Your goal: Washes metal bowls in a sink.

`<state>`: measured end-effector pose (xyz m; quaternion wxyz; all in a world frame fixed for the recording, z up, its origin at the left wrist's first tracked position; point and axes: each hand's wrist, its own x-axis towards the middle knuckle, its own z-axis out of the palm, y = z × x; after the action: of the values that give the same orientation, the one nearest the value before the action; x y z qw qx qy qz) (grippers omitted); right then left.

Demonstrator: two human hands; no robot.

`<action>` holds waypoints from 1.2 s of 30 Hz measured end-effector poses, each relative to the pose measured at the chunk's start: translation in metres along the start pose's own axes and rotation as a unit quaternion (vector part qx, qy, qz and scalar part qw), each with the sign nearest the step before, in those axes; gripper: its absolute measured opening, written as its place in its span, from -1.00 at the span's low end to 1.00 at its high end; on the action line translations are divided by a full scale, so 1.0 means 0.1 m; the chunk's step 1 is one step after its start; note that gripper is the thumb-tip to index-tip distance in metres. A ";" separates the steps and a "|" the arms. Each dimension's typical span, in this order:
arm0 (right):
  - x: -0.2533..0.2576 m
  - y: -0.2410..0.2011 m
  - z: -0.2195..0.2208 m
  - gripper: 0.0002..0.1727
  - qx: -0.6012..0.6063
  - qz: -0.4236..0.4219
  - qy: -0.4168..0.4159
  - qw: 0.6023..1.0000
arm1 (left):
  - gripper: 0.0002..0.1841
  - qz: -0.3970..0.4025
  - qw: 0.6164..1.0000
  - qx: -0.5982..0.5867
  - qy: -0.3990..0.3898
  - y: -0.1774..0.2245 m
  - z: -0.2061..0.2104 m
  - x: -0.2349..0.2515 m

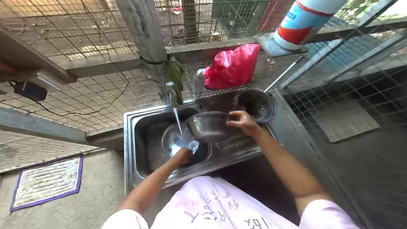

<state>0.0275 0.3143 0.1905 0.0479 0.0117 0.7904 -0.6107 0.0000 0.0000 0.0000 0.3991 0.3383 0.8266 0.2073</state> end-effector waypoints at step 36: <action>0.30 0.07 2.29 -0.44 -0.228 -0.101 0.030 0.968 | -0.73 -0.154 0.926 -0.130 0.318 0.46 -1.71 -0.29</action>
<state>0.0119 0.0932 0.1243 -0.0360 -0.0609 0.9070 -0.4152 -0.1061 -0.0018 0.1452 0.1828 0.0683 0.9179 0.3454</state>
